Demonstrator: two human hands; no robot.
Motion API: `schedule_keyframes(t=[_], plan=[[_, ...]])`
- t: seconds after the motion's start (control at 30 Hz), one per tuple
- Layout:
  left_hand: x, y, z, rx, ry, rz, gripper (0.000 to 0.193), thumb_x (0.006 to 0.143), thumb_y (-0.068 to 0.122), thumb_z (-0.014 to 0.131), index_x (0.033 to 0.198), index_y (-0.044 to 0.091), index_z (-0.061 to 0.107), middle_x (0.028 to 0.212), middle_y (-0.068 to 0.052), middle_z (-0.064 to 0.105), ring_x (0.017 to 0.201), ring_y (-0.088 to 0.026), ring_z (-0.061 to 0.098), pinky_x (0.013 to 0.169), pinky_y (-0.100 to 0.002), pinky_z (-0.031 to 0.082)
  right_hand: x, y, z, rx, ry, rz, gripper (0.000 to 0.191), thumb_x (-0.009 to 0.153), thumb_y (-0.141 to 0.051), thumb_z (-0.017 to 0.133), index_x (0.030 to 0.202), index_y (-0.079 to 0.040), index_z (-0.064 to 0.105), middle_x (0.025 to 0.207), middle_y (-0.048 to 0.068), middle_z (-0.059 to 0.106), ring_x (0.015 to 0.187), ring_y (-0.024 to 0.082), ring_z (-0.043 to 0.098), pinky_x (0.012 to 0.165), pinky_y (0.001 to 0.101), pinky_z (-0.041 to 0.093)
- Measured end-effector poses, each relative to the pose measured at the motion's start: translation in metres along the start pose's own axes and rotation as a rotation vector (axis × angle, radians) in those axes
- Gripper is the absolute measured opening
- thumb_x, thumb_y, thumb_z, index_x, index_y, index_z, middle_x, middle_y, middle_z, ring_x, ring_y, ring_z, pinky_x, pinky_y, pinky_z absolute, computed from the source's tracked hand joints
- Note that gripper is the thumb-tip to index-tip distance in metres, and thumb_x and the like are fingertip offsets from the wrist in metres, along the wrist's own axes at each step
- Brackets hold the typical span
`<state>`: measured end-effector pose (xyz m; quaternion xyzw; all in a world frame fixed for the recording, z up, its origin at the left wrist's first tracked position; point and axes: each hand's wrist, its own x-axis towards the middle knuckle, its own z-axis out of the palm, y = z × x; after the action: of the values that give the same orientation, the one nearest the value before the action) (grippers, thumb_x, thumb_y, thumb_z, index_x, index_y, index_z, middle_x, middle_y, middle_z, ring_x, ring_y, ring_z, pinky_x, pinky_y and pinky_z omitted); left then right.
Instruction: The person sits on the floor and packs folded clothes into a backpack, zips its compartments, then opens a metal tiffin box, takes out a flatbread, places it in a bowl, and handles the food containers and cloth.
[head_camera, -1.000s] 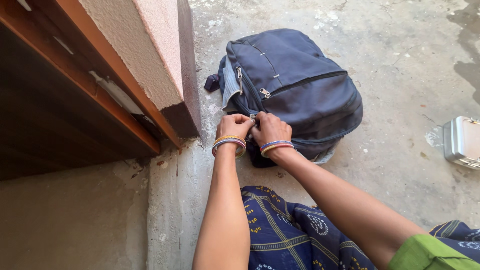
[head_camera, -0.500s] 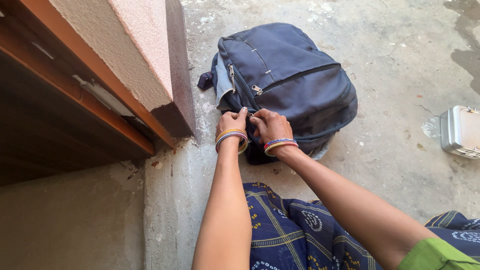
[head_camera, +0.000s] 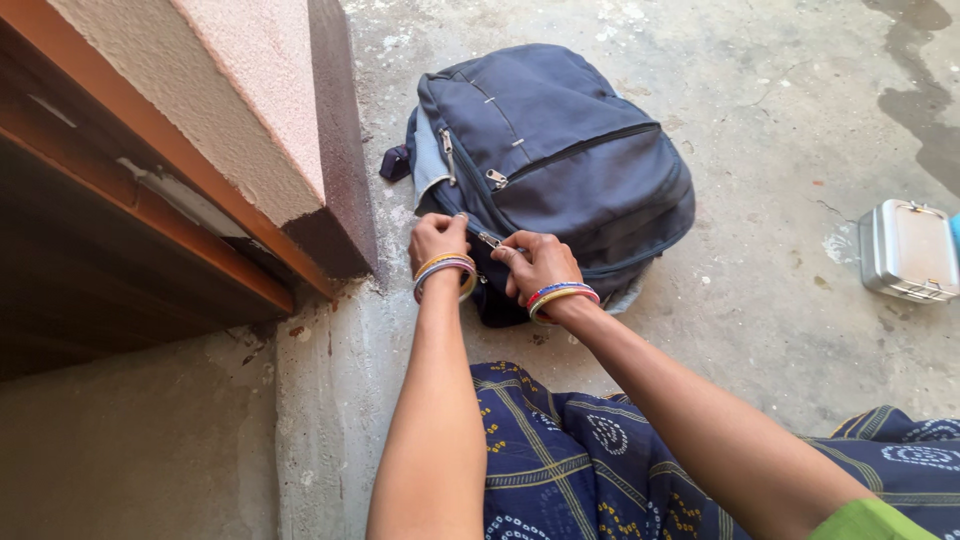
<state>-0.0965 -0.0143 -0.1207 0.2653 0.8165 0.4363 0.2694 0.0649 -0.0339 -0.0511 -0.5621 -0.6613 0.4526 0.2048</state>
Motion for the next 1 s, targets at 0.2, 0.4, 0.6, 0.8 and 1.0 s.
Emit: schedule_keyframes(t=[0.2,0.4,0.6,0.8,1.0], plan=[[-0.008,0.004,-0.009,-0.066,0.019,-0.022,0.029,0.086,0.039,0.073,0.089,0.01,0.072,0.072,-0.003,0.078,0.058,-0.014,0.074,0.06,-0.032,0.055,-0.006,0.029,-0.025,0.054,-0.091,0.025,0.025,0.096,-0.027,0.064,0.11,-0.01,0.077,0.056,0.005,0.067,0.041,0.011,0.059,0.043,0.0304,0.046],[-0.029,0.02,-0.012,-0.034,-0.451,-0.211,0.043,0.087,0.047,0.076,0.087,0.004,0.073,0.071,-0.009,0.074,0.05,-0.013,0.059,0.047,-0.03,0.045,-0.005,0.035,-0.03,0.154,-0.135,0.03,0.029,0.095,-0.031,0.065,0.112,-0.011,0.078,0.053,0.003,0.063,0.041,0.009,0.055,0.042,0.03,0.043],[-0.034,0.017,-0.017,-0.133,-0.428,0.002,0.033,0.085,0.035,0.077,0.077,0.003,0.073,0.069,-0.007,0.075,0.049,-0.01,0.06,0.049,-0.027,0.05,-0.015,0.025,-0.031,0.028,-0.009,0.048,0.028,0.092,-0.035,0.072,0.104,-0.012,0.083,0.05,0.003,0.062,0.041,0.009,0.055,0.044,0.0304,0.041],[-0.041,0.022,-0.024,-0.124,-0.346,0.003,0.032,0.086,0.033,0.076,0.075,0.004,0.071,0.068,-0.006,0.075,0.049,-0.009,0.059,0.05,-0.028,0.049,-0.023,0.034,-0.051,0.008,0.004,0.013,0.026,0.092,-0.03,0.072,0.102,-0.009,0.083,0.051,0.005,0.063,0.041,0.011,0.057,0.044,0.0305,0.043],[-0.046,0.024,-0.023,-0.062,-0.285,0.007,0.033,0.086,0.034,0.076,0.072,0.004,0.07,0.067,-0.007,0.074,0.05,-0.011,0.061,0.051,-0.029,0.05,-0.034,0.048,-0.074,0.024,-0.026,-0.002,0.024,0.09,-0.028,0.074,0.101,-0.008,0.083,0.057,0.005,0.068,0.042,0.011,0.057,0.044,0.0304,0.044]])
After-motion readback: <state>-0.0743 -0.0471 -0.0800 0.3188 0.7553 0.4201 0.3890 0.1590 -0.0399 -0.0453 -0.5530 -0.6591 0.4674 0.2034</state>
